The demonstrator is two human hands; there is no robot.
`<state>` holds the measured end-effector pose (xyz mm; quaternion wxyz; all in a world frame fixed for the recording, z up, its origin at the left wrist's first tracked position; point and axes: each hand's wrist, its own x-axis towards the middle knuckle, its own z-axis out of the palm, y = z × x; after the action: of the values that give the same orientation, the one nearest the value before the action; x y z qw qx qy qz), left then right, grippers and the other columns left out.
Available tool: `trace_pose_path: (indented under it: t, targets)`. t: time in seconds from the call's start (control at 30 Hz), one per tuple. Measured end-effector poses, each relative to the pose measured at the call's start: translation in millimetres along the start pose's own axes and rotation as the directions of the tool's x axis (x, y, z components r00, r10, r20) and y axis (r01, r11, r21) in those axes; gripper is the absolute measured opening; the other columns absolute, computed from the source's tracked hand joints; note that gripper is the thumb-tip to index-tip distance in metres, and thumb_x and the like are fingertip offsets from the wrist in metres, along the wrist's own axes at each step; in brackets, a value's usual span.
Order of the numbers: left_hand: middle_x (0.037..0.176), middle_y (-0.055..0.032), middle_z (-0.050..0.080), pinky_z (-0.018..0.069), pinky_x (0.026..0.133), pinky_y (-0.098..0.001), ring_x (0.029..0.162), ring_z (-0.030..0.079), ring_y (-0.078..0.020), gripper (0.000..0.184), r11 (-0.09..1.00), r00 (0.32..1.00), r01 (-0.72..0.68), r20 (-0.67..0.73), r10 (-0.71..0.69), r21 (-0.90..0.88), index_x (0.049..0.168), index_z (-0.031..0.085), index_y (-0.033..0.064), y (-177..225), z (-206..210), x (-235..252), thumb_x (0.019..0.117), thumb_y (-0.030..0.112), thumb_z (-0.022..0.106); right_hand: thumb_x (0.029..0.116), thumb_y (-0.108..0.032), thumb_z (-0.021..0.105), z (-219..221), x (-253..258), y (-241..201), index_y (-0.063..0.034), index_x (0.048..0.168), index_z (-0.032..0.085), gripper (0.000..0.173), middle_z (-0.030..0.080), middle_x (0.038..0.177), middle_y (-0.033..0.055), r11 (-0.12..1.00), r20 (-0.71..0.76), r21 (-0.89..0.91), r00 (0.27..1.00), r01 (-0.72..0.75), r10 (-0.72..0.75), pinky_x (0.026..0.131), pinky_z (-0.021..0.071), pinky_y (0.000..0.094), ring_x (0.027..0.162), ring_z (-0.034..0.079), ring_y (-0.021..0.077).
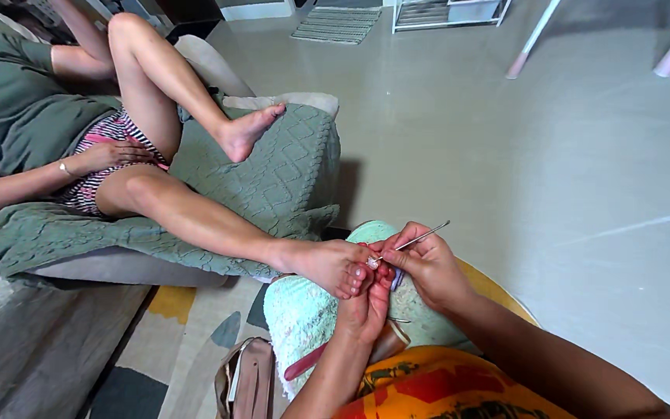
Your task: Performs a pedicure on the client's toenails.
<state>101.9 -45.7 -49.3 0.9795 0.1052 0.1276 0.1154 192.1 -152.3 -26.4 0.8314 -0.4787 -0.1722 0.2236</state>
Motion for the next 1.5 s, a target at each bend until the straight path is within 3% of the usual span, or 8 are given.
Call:
trace_pose_path:
  t: [0.27,0.47,0.63,0.9,1.23,1.4,1.47,1.5]
  targets:
    - [0.087,-0.0118,0.070,0.0590,0.088,-0.0336,0.084,0.072,-0.0214,0.005,1.000,1.000,-0.018,-0.010,0.018,0.015,0.097,0.069,0.0002,0,1,0,0.0934,0.003,0.066,0.0884,0.011,0.068,0,-5,0,-0.0031,0.094,0.056,0.020,0.075,0.097,0.0155,0.997,-0.018,0.073,1.000,-0.001,0.002,0.088,0.0619,0.0366,0.097,0.075,0.0239]
    - [0.087,-0.0112,0.070,0.0587,0.086,-0.0332,0.083,0.071,-0.0208,0.005,0.998,0.999,-0.044,-0.008,0.045,0.041,0.096,0.069,0.0004,-2,0,2,0.0934,0.002,0.065,0.0881,0.011,0.069,4,2,5,-0.0021,0.093,0.057,0.018,0.075,0.093,0.0145,0.997,-0.076,0.072,0.996,-0.034,0.039,0.081,0.0619,0.0324,0.089,0.075,0.0198]
    - [0.085,-0.0112,0.070,0.0591,0.087,-0.0333,0.082,0.071,-0.0206,0.004,1.000,0.999,-0.014,-0.042,0.014,0.018,0.095,0.069,0.0007,0,1,0,0.0928,0.002,0.066,0.0889,0.010,0.068,1,-8,4,-0.0046,0.094,0.056,0.020,0.075,0.097,0.0144,0.993,-0.033,0.119,0.999,-0.008,0.012,0.088,0.0618,0.0361,0.097,0.075,0.0233]
    - [0.085,-0.0108,0.070,0.0597,0.084,-0.0327,0.080,0.071,-0.0200,0.003,0.998,0.998,-0.052,-0.039,0.054,0.048,0.094,0.069,0.0006,-3,-1,3,0.0921,0.002,0.067,0.0884,0.011,0.069,4,1,7,-0.0034,0.093,0.057,0.019,0.075,0.094,0.0140,0.988,-0.081,0.147,0.995,-0.050,0.062,0.082,0.0619,0.0335,0.090,0.075,0.0200]
    - [0.085,-0.0107,0.069,0.0590,0.083,-0.0307,0.081,0.070,-0.0192,0.005,0.997,0.999,-0.051,-0.003,0.051,0.050,0.095,0.069,0.0002,-3,-5,1,0.0914,0.004,0.069,0.0876,0.012,0.069,6,-1,12,-0.0044,0.093,0.057,0.020,0.075,0.094,0.0130,0.987,-0.080,0.162,0.996,-0.023,0.036,0.084,0.0619,0.0342,0.091,0.075,0.0200]
    - [0.089,-0.0112,0.069,0.0586,0.085,-0.0321,0.083,0.070,-0.0200,0.007,0.997,0.999,-0.054,0.009,0.054,0.046,0.097,0.069,0.0006,-1,-3,-1,0.0910,0.005,0.070,0.0927,0.003,0.067,-19,4,-4,-0.0093,0.095,0.058,0.016,0.073,0.099,0.0108,0.983,0.104,0.162,0.992,-0.087,0.071,0.088,0.0610,0.0386,0.097,0.073,0.0227]
    - [0.092,-0.0122,0.069,0.0585,0.087,-0.0331,0.086,0.070,-0.0211,0.008,0.999,0.999,-0.041,0.003,0.041,0.027,0.098,0.069,0.0004,-1,-3,-2,0.0910,0.004,0.070,0.0931,-0.004,0.068,-47,4,-20,-0.0097,0.098,0.057,0.014,0.070,0.095,0.0055,0.983,0.284,-0.057,0.941,-0.173,0.182,0.081,0.0617,0.0341,0.088,0.072,0.0167]
    - [0.093,-0.0122,0.069,0.0583,0.087,-0.0337,0.086,0.070,-0.0213,0.007,0.999,0.999,-0.033,0.000,0.033,0.022,0.098,0.069,0.0007,-1,-2,-2,0.0916,0.004,0.069,0.0935,-0.009,0.069,-62,6,-30,-0.0080,0.099,0.057,0.013,0.070,0.090,0.0039,0.940,0.368,-0.269,0.880,-0.210,0.301,0.074,0.0609,0.0296,0.080,0.071,0.0129]
